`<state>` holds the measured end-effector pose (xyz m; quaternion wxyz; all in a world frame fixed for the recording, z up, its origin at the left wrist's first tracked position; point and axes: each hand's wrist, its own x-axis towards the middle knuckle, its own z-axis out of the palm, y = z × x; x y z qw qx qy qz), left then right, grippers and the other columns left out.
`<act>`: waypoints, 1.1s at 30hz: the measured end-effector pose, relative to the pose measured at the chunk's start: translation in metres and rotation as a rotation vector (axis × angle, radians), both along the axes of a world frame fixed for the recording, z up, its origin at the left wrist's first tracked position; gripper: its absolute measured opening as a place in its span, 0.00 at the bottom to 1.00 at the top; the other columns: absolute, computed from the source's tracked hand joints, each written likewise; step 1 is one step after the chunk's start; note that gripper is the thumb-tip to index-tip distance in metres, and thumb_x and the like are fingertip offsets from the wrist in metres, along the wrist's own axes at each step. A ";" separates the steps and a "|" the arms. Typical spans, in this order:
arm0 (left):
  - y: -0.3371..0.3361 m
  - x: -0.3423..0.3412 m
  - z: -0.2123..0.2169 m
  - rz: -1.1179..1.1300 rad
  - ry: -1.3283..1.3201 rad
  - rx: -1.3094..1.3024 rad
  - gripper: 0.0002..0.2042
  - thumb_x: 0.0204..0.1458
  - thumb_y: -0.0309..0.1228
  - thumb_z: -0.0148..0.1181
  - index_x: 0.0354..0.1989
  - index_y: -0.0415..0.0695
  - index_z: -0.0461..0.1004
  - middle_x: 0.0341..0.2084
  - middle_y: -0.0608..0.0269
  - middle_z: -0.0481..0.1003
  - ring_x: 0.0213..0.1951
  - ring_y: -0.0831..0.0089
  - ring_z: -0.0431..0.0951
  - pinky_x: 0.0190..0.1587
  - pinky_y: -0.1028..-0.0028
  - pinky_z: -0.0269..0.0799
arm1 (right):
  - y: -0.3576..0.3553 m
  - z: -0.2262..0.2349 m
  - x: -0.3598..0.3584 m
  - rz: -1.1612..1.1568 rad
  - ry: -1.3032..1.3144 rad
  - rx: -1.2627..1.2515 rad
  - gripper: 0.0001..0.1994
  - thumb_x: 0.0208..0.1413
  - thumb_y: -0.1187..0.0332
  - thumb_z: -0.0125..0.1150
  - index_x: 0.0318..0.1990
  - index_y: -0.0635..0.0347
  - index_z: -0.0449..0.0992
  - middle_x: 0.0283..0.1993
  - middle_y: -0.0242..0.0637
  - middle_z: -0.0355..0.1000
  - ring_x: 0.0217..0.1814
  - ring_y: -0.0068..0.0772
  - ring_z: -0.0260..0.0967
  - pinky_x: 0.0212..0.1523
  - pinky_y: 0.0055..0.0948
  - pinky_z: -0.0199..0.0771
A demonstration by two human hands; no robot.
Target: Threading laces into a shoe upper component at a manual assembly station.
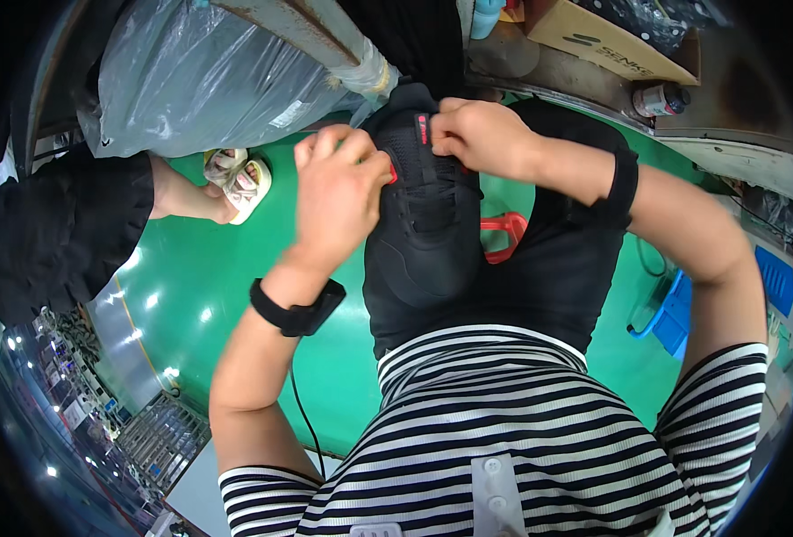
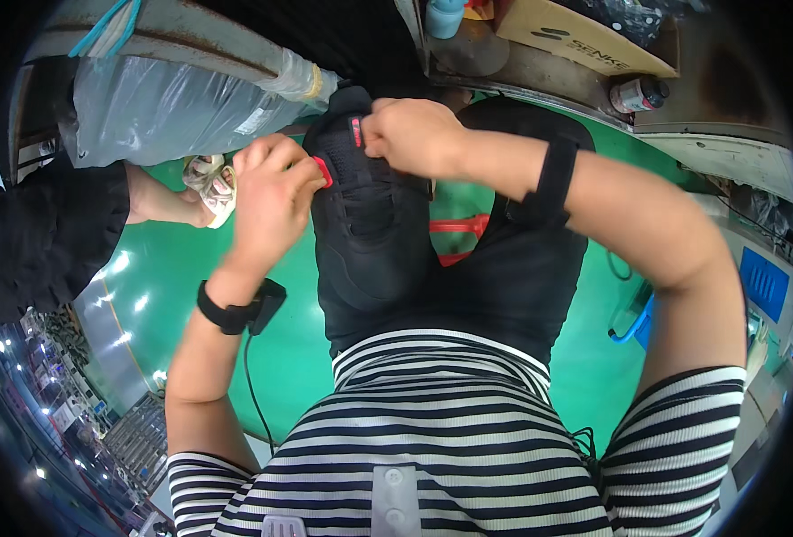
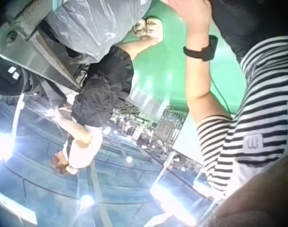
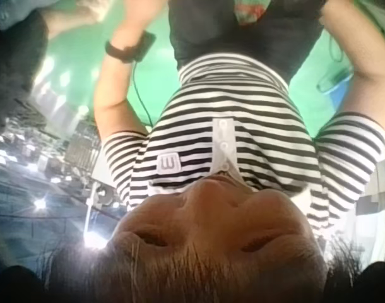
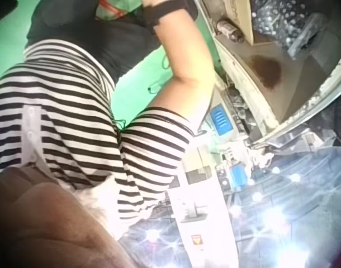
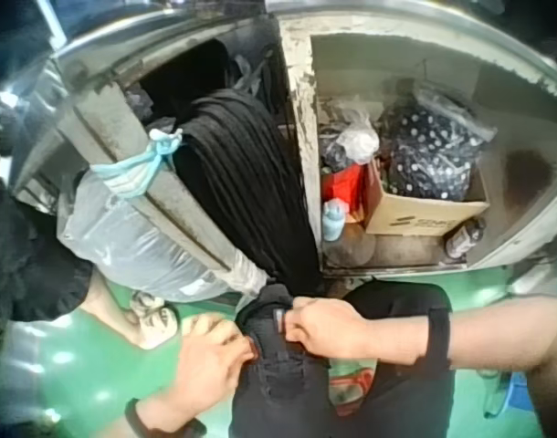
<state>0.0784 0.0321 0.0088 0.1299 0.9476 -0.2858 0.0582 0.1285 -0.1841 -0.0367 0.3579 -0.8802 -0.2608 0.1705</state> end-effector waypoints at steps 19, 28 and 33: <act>0.021 0.027 0.009 -0.169 0.279 0.030 0.12 0.39 0.25 0.68 0.33 0.41 0.74 0.46 0.57 0.72 0.49 0.56 0.72 0.50 0.61 0.67 | 0.036 -0.022 -0.043 -0.090 -0.375 0.433 0.06 0.45 0.75 0.64 0.33 0.55 0.81 0.33 0.30 0.68 0.42 0.38 0.67 0.42 0.36 0.60; 0.036 0.055 -0.001 -0.210 0.786 -0.276 0.17 0.39 0.24 0.70 0.39 0.44 0.72 0.43 0.59 0.68 0.49 0.59 0.69 0.50 0.67 0.66 | 0.045 -0.022 -0.037 -0.141 -0.196 0.326 0.02 0.45 0.69 0.67 0.27 0.53 0.81 0.31 0.27 0.69 0.40 0.31 0.66 0.42 0.33 0.58; 0.043 0.048 -0.012 -0.185 0.625 -0.257 0.14 0.41 0.26 0.70 0.36 0.44 0.72 0.42 0.60 0.70 0.46 0.58 0.71 0.46 0.64 0.70 | 0.056 -0.018 -0.036 -0.166 -0.305 0.204 0.01 0.45 0.67 0.67 0.24 0.49 0.81 0.30 0.26 0.69 0.39 0.30 0.65 0.42 0.34 0.58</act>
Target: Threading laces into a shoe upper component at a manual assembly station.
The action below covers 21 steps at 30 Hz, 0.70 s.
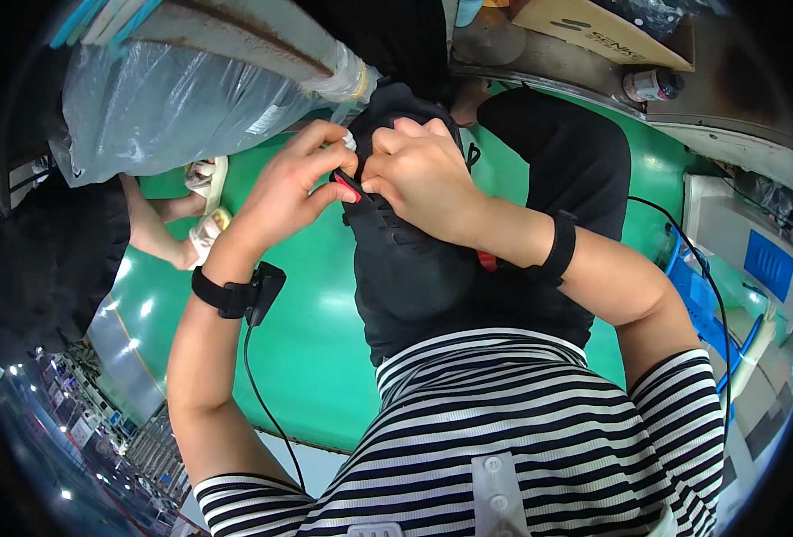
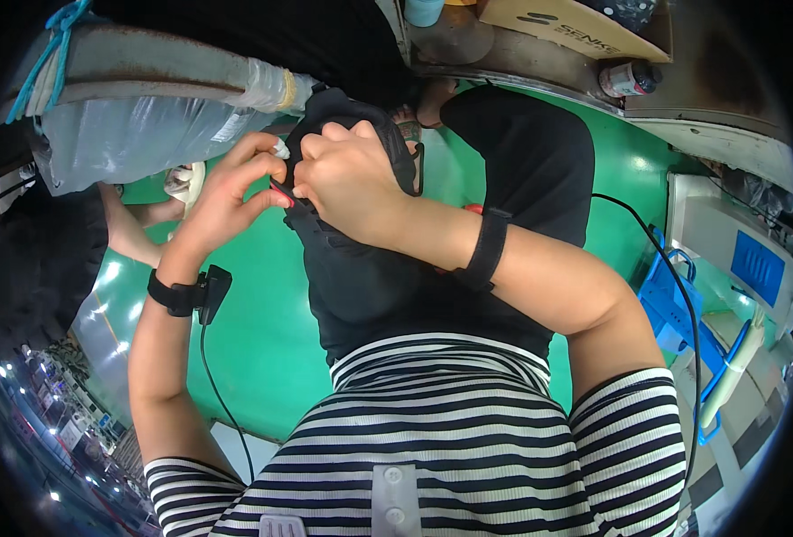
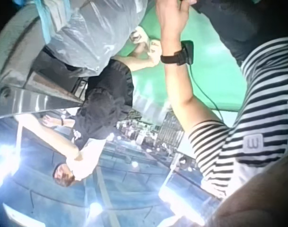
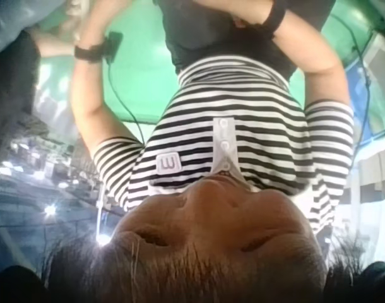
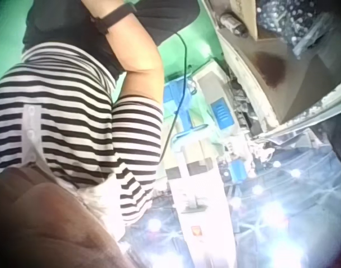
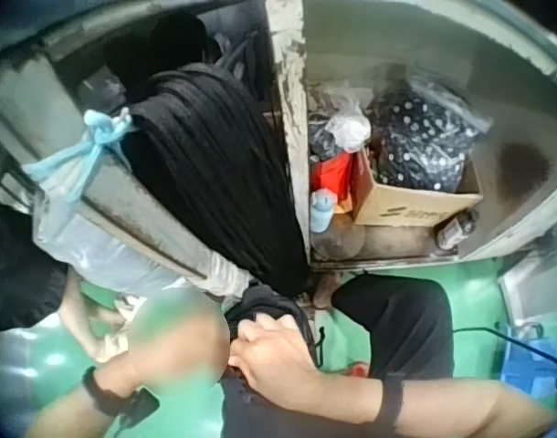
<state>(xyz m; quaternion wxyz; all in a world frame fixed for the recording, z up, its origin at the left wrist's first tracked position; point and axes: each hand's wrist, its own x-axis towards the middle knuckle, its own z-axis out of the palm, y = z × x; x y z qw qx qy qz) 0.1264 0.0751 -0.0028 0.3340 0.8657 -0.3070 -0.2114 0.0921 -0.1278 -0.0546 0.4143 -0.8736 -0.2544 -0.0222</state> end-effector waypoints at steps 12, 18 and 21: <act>-0.017 -0.032 -0.004 0.252 -0.387 -0.104 0.14 0.43 0.31 0.69 0.40 0.47 0.76 0.42 0.58 0.71 0.45 0.55 0.72 0.45 0.62 0.70 | -0.058 0.021 0.045 0.363 0.036 0.069 0.02 0.54 0.72 0.61 0.32 0.60 0.75 0.38 0.38 0.66 0.44 0.41 0.64 0.46 0.34 0.66; -0.066 -0.055 -0.004 0.289 -0.437 -0.102 0.03 0.42 0.27 0.67 0.27 0.47 0.81 0.22 0.68 0.68 0.31 0.66 0.68 0.35 0.68 0.61 | -0.136 0.066 0.023 0.037 1.301 1.609 0.15 0.68 0.67 0.46 0.48 0.76 0.68 0.49 0.43 0.69 0.42 0.27 0.65 0.38 0.23 0.70; -0.088 -0.042 -0.017 0.283 -0.558 0.053 0.03 0.37 0.24 0.66 0.22 0.47 0.81 0.23 0.69 0.70 0.32 0.66 0.68 0.36 0.67 0.58 | -0.169 0.028 0.022 0.089 0.911 1.655 0.17 0.69 0.64 0.46 0.53 0.73 0.67 0.50 0.45 0.71 0.43 0.30 0.68 0.41 0.25 0.73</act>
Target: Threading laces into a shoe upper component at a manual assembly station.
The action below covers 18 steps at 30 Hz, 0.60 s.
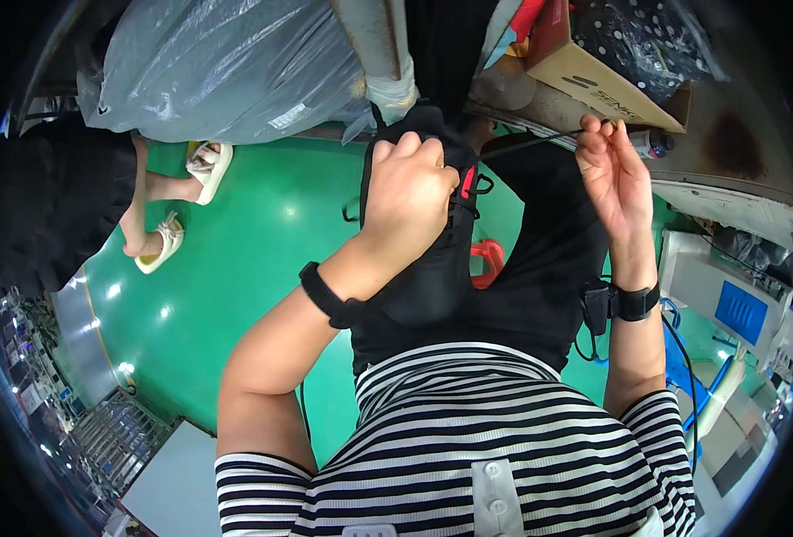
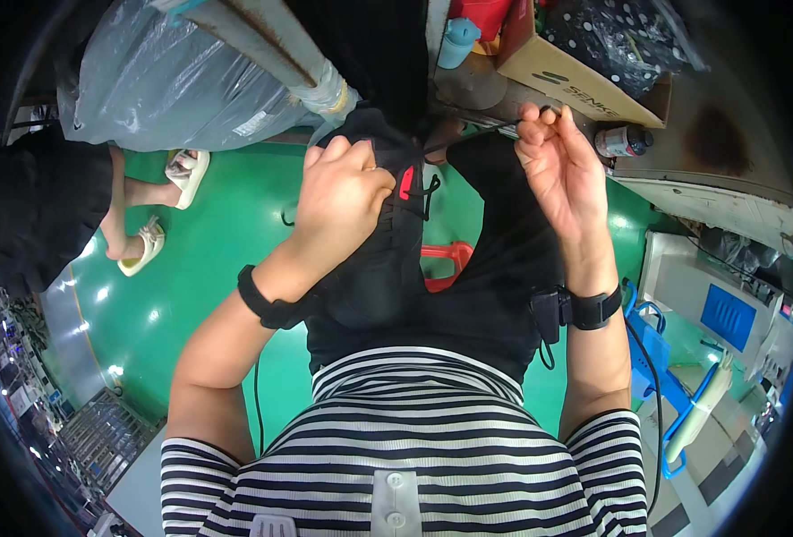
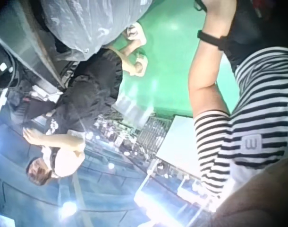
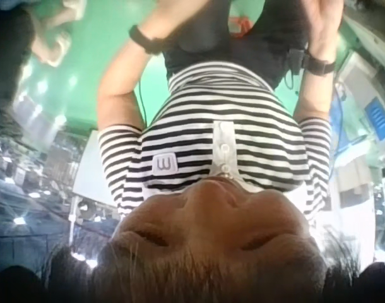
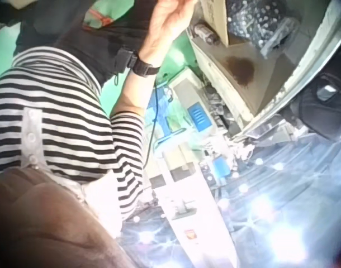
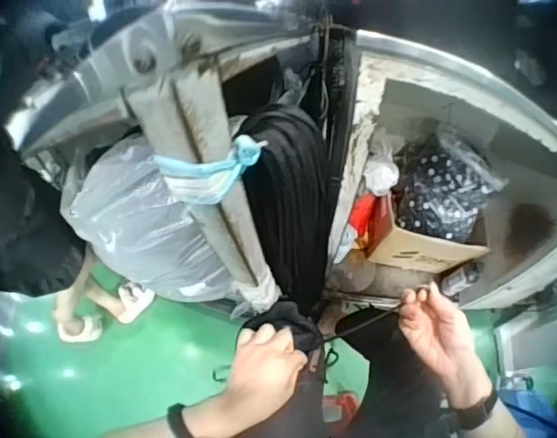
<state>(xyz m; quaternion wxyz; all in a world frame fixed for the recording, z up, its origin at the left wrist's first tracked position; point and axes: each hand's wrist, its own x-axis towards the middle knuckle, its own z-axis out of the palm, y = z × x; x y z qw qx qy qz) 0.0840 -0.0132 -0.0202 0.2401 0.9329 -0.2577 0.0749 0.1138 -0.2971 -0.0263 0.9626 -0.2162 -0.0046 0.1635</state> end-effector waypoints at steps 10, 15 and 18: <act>-0.015 0.007 -0.006 -0.004 0.225 0.062 0.04 0.36 0.29 0.69 0.23 0.48 0.80 0.24 0.69 0.70 0.36 0.64 0.68 0.45 0.64 0.59 | 0.078 -0.049 -0.048 0.050 0.053 -0.766 0.08 0.60 0.75 0.58 0.46 0.66 0.74 0.38 0.37 0.76 0.37 0.21 0.75 0.36 0.20 0.76; -0.011 -0.004 -0.007 0.007 0.101 0.009 0.04 0.37 0.27 0.68 0.23 0.47 0.80 0.23 0.67 0.69 0.37 0.63 0.67 0.46 0.63 0.59 | 0.089 -0.051 -0.053 -0.033 -0.094 -0.962 0.08 0.55 0.73 0.65 0.40 0.64 0.75 0.34 0.28 0.70 0.29 0.15 0.65 0.29 0.18 0.66; -0.014 -0.006 -0.005 0.083 0.137 -0.007 0.04 0.36 0.27 0.69 0.22 0.48 0.80 0.24 0.69 0.69 0.39 0.65 0.68 0.46 0.64 0.58 | 0.087 -0.038 -0.047 -0.115 -0.357 -1.287 0.12 0.49 0.74 0.66 0.42 0.62 0.74 0.33 0.35 0.68 0.31 0.26 0.66 0.34 0.28 0.67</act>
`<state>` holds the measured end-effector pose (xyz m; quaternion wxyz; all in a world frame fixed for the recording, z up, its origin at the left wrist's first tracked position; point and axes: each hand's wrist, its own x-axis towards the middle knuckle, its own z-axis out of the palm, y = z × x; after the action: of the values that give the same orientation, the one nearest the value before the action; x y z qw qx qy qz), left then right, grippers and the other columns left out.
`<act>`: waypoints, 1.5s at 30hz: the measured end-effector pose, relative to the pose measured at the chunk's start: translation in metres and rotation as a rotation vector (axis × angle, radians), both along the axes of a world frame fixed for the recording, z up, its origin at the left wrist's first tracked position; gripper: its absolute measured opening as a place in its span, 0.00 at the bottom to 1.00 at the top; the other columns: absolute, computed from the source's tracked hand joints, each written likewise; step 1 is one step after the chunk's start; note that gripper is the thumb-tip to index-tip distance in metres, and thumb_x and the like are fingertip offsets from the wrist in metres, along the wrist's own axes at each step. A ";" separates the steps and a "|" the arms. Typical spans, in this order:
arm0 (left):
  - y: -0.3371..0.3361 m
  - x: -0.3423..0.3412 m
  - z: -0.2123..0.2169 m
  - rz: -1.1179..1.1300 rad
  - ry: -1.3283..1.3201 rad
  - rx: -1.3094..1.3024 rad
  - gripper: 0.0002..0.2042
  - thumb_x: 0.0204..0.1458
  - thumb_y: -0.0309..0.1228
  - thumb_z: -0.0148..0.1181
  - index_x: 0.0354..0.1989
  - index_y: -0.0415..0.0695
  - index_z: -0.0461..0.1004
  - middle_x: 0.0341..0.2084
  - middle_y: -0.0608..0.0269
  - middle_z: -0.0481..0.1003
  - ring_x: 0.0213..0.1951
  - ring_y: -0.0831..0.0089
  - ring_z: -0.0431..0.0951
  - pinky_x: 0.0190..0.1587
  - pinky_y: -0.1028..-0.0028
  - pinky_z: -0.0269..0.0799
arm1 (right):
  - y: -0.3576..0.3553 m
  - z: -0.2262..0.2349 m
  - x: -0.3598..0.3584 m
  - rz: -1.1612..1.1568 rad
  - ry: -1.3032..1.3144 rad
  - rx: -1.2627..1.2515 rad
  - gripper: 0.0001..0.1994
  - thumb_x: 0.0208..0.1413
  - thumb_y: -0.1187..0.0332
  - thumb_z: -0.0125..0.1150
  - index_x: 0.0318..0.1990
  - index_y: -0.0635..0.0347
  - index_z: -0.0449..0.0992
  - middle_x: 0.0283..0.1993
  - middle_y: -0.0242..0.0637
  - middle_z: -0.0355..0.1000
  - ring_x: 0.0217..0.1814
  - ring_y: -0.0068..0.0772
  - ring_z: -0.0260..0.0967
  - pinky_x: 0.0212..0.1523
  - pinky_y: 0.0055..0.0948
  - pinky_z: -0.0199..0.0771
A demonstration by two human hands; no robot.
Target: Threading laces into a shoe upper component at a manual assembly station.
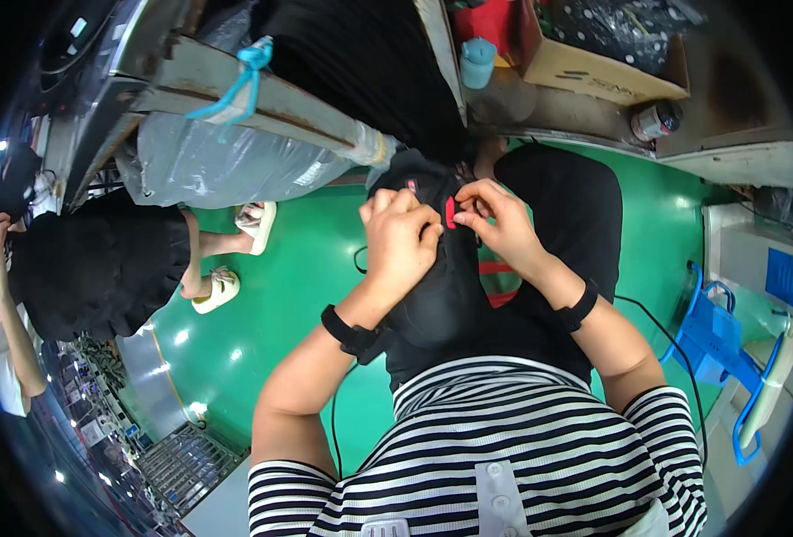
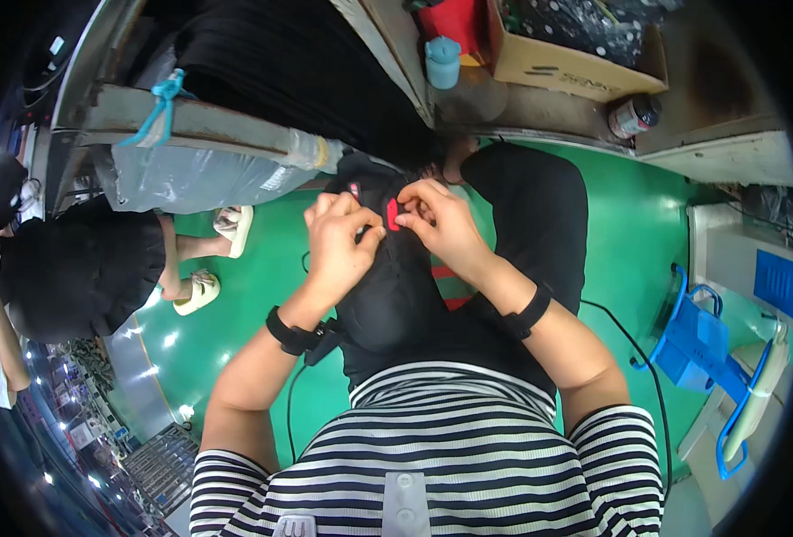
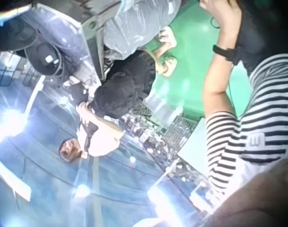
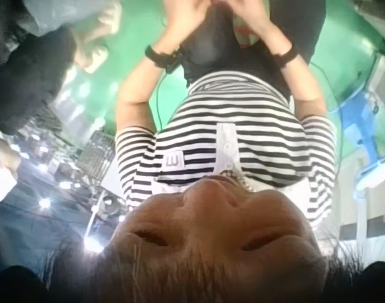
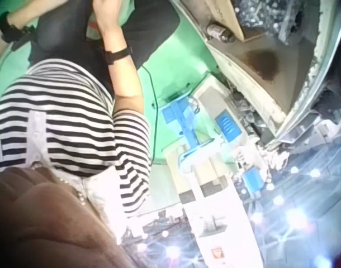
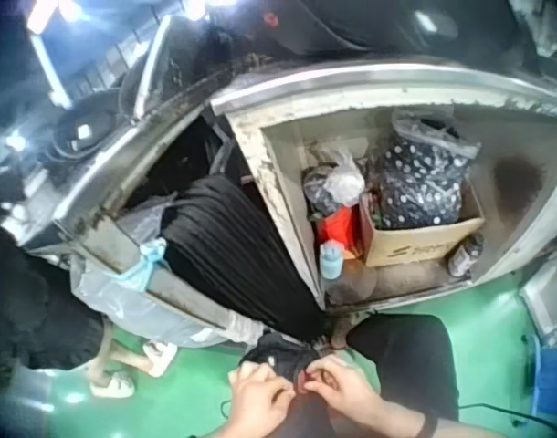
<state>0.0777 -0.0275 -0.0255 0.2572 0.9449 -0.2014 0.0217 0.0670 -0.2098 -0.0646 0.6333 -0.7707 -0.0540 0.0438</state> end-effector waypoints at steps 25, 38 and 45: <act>0.040 -0.025 0.051 0.157 0.024 0.091 0.07 0.43 0.28 0.61 0.32 0.43 0.75 0.35 0.60 0.67 0.47 0.66 0.67 0.54 0.63 0.60 | -0.033 -0.015 0.036 0.524 0.139 0.278 0.22 0.60 0.71 0.60 0.62 0.59 0.67 0.43 0.35 0.74 0.40 0.27 0.71 0.41 0.28 0.74; 0.235 -0.070 -0.076 0.911 0.159 -1.795 0.02 0.59 0.24 0.51 0.38 0.42 0.68 0.31 0.59 0.72 0.31 0.70 0.73 0.37 0.72 0.74 | -0.198 -0.039 0.003 -0.581 0.156 0.311 0.07 0.60 0.67 0.57 0.41 0.59 0.77 0.29 0.29 0.69 0.26 0.24 0.62 0.27 0.27 0.65; 0.120 -0.029 -0.016 0.480 0.296 -1.173 0.06 0.59 0.20 0.49 0.41 0.40 0.72 0.31 0.60 0.76 0.32 0.68 0.80 0.39 0.70 0.77 | -0.028 -0.003 0.013 -0.081 0.256 0.082 0.06 0.60 0.69 0.59 0.43 0.59 0.77 0.32 0.28 0.75 0.33 0.17 0.69 0.33 0.19 0.69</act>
<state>0.0482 0.0921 -0.0415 0.7435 0.6592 0.0981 0.0544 0.0804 -0.2381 -0.0678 0.6674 -0.7337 0.0564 0.1140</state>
